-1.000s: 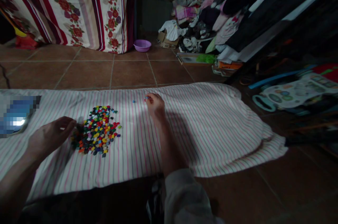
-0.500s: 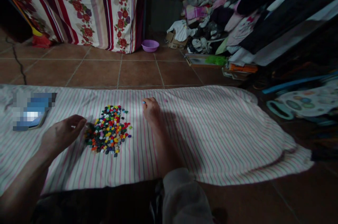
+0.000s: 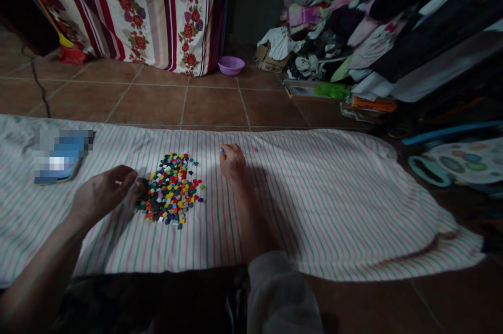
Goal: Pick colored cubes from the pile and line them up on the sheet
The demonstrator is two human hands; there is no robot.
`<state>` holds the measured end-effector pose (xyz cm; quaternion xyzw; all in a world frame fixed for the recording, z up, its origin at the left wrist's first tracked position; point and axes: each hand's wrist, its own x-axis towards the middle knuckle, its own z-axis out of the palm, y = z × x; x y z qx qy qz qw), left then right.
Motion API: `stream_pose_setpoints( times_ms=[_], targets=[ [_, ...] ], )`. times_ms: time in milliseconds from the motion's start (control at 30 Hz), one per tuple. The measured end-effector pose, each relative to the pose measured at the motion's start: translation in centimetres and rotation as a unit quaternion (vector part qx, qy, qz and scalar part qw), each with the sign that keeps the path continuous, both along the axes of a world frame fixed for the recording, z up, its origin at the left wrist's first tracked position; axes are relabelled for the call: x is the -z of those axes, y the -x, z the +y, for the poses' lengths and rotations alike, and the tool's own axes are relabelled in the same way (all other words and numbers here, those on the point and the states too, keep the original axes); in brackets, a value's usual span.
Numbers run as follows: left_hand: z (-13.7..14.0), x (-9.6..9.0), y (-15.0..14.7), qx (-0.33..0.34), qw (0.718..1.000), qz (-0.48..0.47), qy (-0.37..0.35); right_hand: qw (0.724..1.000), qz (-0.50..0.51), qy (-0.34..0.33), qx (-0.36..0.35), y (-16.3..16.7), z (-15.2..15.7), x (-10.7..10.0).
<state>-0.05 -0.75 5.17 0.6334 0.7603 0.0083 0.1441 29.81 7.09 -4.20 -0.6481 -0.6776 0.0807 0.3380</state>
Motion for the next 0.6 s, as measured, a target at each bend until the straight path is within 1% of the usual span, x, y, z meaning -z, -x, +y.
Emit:
stream_pose_setpoints(
  times_ms=[333, 433, 600],
  targets=[
    [0.0, -0.2, -0.3, 0.004, 1.000, 0.021, -0.005, 1.000, -0.012, 0.007, -0.008, -0.2, 0.0, 0.1],
    [0.0, -0.3, -0.5, 0.001, 1.000, 0.020, -0.008, 1.000, -0.010, 0.006, -0.010, 0.0, -0.2, -0.4],
    [-0.1, -0.2, -0.6, 0.006, 1.000, 0.024, -0.007, 1.000, 0.006, -0.017, -0.015, 0.3, -0.9, -1.7]
  ],
)
